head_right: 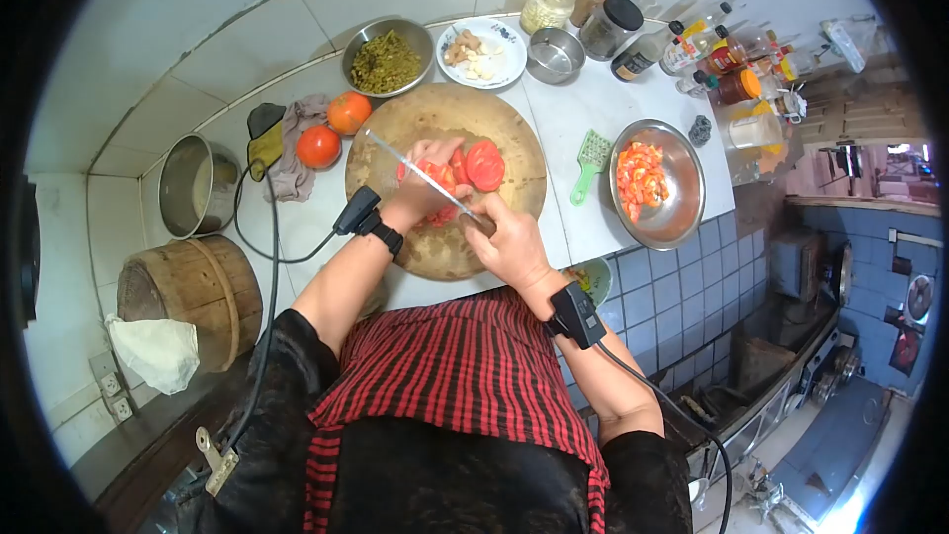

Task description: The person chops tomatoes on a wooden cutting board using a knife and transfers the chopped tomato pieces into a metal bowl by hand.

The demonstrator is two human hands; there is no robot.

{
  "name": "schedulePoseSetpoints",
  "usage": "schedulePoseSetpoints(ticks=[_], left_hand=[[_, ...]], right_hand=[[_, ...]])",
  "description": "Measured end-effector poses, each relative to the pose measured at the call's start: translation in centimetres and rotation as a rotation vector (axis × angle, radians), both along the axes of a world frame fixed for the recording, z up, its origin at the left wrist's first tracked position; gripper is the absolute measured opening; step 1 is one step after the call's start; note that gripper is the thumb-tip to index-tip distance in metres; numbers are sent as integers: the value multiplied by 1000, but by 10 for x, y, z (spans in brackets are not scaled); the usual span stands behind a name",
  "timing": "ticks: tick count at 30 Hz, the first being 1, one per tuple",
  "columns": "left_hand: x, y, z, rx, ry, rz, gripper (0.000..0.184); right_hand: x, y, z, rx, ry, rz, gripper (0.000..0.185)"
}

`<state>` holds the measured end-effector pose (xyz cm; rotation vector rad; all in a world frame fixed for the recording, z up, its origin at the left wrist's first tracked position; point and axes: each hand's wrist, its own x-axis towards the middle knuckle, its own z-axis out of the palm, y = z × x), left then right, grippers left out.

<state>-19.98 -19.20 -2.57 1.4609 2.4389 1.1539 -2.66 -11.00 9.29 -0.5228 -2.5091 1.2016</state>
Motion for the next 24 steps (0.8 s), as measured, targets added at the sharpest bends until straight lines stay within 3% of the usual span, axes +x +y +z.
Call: schedulePoseSetpoints(ticks=[3,4,8,12,15,17,20,24], left_hand=[[-3,4,-18,-15,162,-32,57],[-4,-3,2,-170,137,-75,56],[-1,-12,15,-67,8,-97,42],[1,-35,14,-3,92,-52,45],[12,-77,27,71,20,94,39],[21,-109,26,83,-284,367,35],[28,-149,8,10,-389,593,32],[36,-161,-8,-2,-640,734,34]], right_hand=[[-1,6,12,-92,-40,-40,18],[-2,8,14,-119,-55,-70,18],[0,15,4,-117,-49,-127,21],[-1,14,-13,-180,-123,-170,24],[-5,5,-16,-170,-178,-128,26],[-8,-4,-20,-158,-202,-91,27],[-11,-21,-35,-135,-477,115,27],[-15,-35,-54,-142,-538,193,27]])
